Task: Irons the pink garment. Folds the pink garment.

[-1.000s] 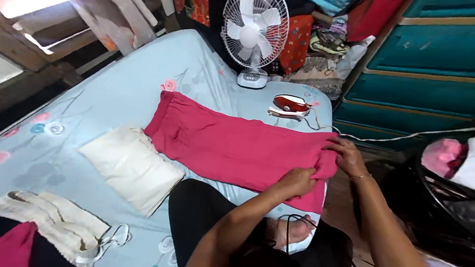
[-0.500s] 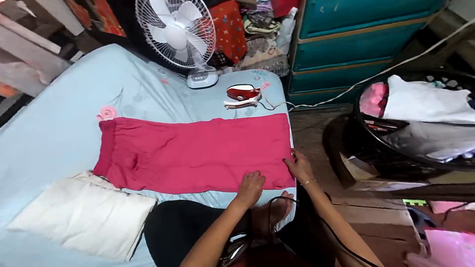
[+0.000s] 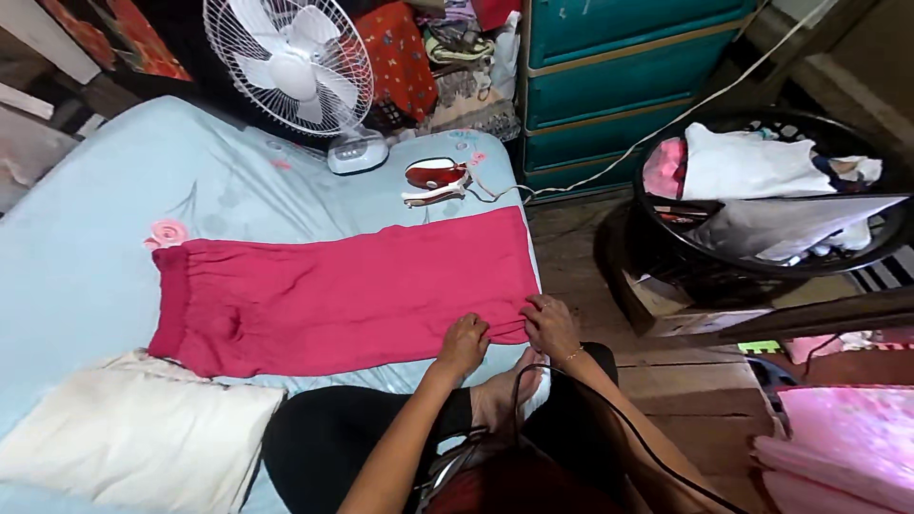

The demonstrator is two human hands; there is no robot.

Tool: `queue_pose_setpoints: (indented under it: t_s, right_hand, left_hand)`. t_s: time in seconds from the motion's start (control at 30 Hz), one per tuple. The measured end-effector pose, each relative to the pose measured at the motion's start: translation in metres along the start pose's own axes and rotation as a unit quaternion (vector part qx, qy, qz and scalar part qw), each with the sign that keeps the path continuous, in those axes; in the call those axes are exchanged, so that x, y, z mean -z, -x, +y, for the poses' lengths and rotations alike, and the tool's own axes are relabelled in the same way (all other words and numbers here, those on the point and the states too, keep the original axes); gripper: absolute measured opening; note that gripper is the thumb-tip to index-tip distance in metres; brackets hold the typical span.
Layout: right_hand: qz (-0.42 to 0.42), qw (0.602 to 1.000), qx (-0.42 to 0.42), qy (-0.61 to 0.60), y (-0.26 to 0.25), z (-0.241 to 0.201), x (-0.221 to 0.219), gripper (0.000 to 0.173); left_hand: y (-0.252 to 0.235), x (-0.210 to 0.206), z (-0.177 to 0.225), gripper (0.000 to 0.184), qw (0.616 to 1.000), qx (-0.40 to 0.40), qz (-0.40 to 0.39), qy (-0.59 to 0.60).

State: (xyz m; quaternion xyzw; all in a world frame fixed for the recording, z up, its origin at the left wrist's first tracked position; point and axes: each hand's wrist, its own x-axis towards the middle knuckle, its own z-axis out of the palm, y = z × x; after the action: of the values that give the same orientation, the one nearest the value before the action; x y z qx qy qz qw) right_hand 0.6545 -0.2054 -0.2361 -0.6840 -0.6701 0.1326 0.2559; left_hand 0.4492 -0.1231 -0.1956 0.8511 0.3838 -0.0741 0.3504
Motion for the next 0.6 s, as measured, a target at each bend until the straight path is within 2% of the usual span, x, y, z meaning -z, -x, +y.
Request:
queue_pose_setpoints:
  t_s: [0.1, 0.17, 0.27, 0.4, 0.5, 0.6]
  right_hand:
    - [0.043, 0.997, 0.062, 0.006, 0.0, -0.006, 0.009, 0.021]
    - [0.003, 0.998, 0.055, 0.01, 0.005, -0.007, 0.019, 0.022]
    - [-0.1, 0.994, -0.05, 0.003, 0.011, -0.001, 0.035, 0.026]
    - [-0.062, 0.974, -0.199, -0.088, -0.002, 0.003, 0.042, 0.03]
    - [-0.106, 0.939, -0.291, -0.149, -0.027, -0.001, 0.035, 0.052]
    - [-0.134, 0.927, -0.313, -0.159, -0.038, -0.013, 0.023, 0.067]
  left_hand:
    - [0.002, 0.0, 0.003, 0.033, 1.0, 0.003, -0.002, 0.005]
    - [0.002, -0.001, 0.004, 0.032, 1.0, -0.002, -0.005, -0.005]
    - [0.005, 0.0, 0.003, 0.032, 1.0, -0.006, -0.019, -0.015]
    - [0.016, -0.002, -0.003, 0.036, 0.999, -0.019, 0.008, -0.032]
    - [0.03, -0.007, -0.02, 0.046, 0.995, -0.03, 0.065, -0.072]
    - [0.047, -0.006, -0.042, 0.053, 0.991, 0.018, 0.091, -0.097]
